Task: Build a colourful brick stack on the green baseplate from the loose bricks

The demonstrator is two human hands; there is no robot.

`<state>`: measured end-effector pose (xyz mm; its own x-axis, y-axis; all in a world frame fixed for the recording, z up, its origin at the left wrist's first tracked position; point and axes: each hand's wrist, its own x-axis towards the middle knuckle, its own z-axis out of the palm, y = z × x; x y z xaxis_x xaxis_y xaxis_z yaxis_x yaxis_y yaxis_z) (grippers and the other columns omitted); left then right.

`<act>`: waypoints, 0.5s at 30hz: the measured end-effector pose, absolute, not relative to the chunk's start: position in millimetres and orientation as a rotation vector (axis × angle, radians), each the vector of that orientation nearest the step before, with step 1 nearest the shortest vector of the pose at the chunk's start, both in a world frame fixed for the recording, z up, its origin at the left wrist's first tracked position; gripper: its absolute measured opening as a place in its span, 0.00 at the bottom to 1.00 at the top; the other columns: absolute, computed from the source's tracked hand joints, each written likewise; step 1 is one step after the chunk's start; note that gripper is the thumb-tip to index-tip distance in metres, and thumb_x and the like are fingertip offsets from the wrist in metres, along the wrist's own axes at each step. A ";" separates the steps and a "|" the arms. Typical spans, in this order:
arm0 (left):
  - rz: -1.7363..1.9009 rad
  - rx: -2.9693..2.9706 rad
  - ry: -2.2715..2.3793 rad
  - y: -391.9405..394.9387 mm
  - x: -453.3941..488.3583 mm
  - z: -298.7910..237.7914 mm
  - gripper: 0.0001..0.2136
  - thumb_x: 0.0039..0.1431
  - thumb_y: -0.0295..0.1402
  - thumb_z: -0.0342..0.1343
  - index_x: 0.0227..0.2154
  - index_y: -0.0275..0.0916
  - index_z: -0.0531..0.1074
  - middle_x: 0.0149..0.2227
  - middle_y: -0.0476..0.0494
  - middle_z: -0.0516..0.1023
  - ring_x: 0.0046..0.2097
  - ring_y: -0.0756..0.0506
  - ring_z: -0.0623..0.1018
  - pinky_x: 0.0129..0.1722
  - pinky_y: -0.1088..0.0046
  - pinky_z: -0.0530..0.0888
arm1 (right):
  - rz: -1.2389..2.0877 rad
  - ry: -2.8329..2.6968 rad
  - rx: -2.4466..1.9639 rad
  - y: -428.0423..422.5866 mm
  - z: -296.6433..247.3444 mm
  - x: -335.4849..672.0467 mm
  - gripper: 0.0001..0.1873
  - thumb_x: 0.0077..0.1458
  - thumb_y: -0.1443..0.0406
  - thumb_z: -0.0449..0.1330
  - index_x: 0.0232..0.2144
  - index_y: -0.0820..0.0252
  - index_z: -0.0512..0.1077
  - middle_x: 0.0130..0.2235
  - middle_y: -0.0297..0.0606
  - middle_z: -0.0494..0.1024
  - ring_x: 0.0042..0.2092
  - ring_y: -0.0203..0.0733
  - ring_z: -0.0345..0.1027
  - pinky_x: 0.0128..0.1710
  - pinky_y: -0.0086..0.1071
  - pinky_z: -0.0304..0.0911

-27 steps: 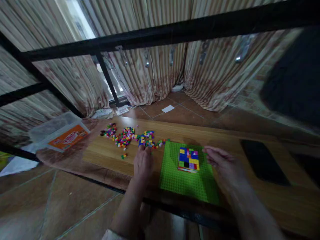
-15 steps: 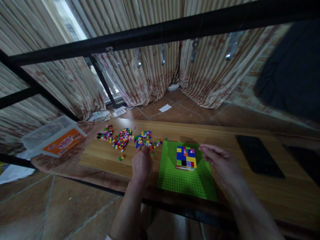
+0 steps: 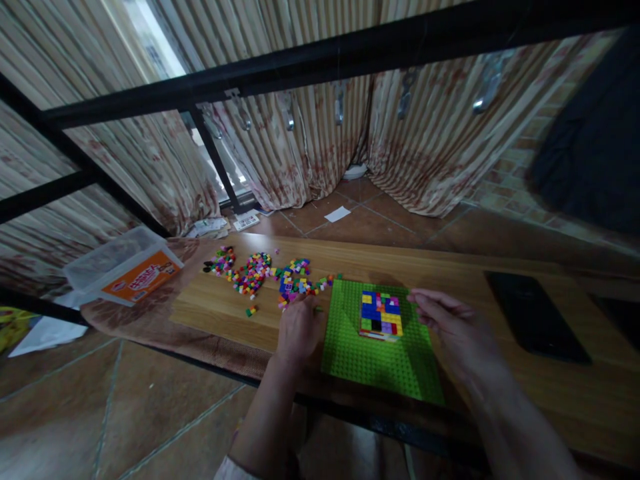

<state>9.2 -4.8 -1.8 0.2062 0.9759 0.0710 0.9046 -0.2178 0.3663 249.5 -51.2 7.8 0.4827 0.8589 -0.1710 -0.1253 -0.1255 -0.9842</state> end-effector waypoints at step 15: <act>1.046 1.022 1.072 -16.7 38.4 26.8 0.11 0.45 0.34 0.65 0.33 0.36 0.76 0.29 0.49 0.76 0.29 0.52 0.74 0.29 0.77 0.69 | 0.849 -1.329 -1.246 -64.4 23.9 220.3 0.10 0.51 0.62 0.64 0.38 0.53 0.77 0.34 0.34 0.77 0.34 0.36 0.67 0.37 0.32 0.64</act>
<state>38.4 -16.7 26.8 0.1538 0.9732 -0.1708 -0.1466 0.1934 0.9701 220.3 -64.4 23.9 0.1222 0.9666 0.2253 0.2021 0.1980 -0.9591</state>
